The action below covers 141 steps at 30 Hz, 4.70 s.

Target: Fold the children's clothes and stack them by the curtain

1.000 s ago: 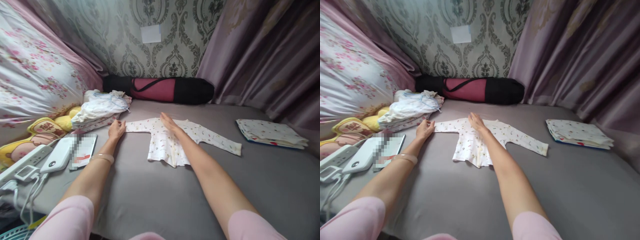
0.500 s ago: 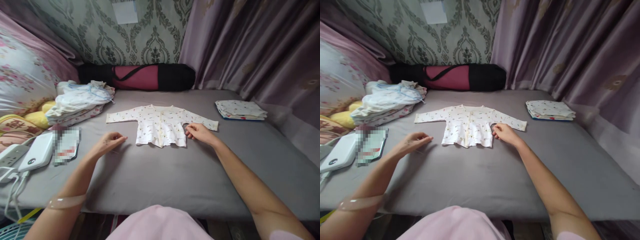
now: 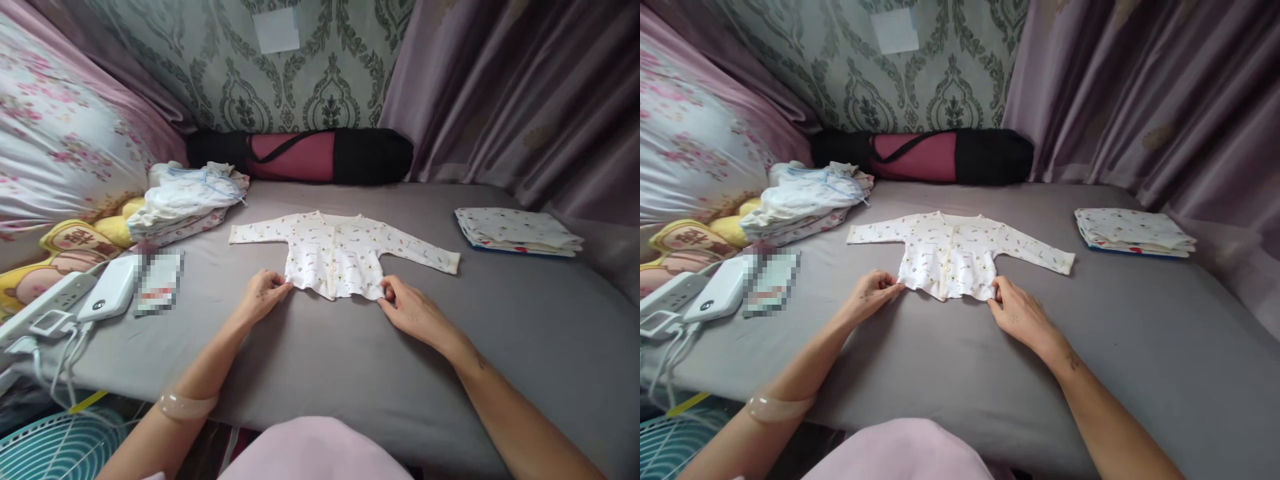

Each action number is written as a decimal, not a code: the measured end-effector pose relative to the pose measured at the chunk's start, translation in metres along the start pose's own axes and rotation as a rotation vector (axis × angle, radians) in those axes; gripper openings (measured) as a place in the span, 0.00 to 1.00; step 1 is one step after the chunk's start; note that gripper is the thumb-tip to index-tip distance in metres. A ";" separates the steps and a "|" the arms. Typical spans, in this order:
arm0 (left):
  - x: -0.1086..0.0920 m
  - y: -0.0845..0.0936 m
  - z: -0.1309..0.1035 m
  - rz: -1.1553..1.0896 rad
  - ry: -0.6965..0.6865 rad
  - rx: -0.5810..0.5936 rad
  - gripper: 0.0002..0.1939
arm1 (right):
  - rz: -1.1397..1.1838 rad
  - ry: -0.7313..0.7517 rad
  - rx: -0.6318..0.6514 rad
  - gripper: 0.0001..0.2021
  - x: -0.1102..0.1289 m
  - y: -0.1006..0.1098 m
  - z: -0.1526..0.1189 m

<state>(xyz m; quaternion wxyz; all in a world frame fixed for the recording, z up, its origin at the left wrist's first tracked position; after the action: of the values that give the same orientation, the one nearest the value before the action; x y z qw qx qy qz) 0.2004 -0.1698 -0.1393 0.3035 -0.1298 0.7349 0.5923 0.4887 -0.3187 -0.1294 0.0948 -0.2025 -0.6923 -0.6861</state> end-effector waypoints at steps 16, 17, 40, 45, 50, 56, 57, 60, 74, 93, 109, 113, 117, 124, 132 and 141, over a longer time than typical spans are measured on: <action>-0.006 -0.008 -0.006 -0.355 -0.040 -0.079 0.16 | -0.032 -0.137 -0.096 0.16 0.012 -0.006 -0.001; -0.008 -0.008 -0.007 -0.361 -0.038 -0.072 0.17 | -0.044 -0.145 -0.105 0.15 0.013 -0.007 -0.001; 0.013 0.014 0.003 0.051 -0.189 0.073 0.16 | -0.084 -0.015 0.038 0.20 -0.003 0.011 -0.003; 0.013 0.020 0.003 0.154 -0.290 0.074 0.16 | 0.024 0.046 0.136 0.15 -0.012 0.024 -0.001; -0.034 0.009 0.003 0.142 -0.539 0.016 0.15 | -0.045 -0.017 -0.043 0.11 -0.031 0.045 0.029; -0.137 -0.061 -0.018 0.240 -0.902 0.279 0.09 | -0.331 0.190 -0.084 0.12 -0.030 0.038 0.075; -0.149 -0.073 -0.021 0.287 -0.928 0.291 0.08 | -0.367 0.217 -0.078 0.12 -0.030 0.035 0.079; -0.168 -0.099 -0.027 0.387 -0.953 0.262 0.08 | -0.463 0.263 -0.073 0.14 -0.030 0.031 0.085; -0.160 -0.127 -0.018 0.180 -0.794 0.179 0.13 | -0.576 0.337 -0.090 0.13 -0.054 0.028 0.106; -0.094 -0.034 0.001 -0.069 -0.623 0.184 0.13 | -0.002 0.266 -0.054 0.10 0.042 0.015 0.077; -0.065 -0.028 0.000 0.066 -0.654 0.303 0.15 | 0.436 0.331 0.115 0.08 0.057 -0.021 0.063; -0.068 -0.032 -0.004 0.145 -0.664 0.250 0.12 | 0.729 0.063 0.085 0.13 0.047 -0.024 0.071; -0.076 -0.035 -0.010 0.214 -0.702 0.228 0.06 | 0.873 -0.049 0.111 0.14 0.046 -0.022 0.071; -0.084 -0.043 -0.015 0.242 -0.686 0.161 0.08 | 0.852 0.029 0.074 0.14 0.052 -0.015 0.070; -0.083 -0.049 -0.017 0.002 -0.645 0.250 0.10 | 0.676 0.203 0.109 0.12 0.053 -0.017 0.070; -0.063 -0.003 0.004 0.012 -0.294 0.032 0.11 | 0.475 0.319 0.312 0.20 0.057 -0.008 0.066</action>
<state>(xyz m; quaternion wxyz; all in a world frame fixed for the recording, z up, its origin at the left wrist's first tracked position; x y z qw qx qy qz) 0.2522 -0.1772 -0.1044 0.4064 -0.0324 0.6926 0.5951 0.4439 -0.2451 -0.1157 0.3894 -0.2315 -0.6990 -0.5534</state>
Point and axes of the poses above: each hand's wrist, its own z-axis towards the middle knuckle, its own y-axis out of the back of the hand, x = y × z, the point moved 3 cm from there along z, towards the middle knuckle, and after that the axes turned 4 degrees about y, right-handed, at the moved point
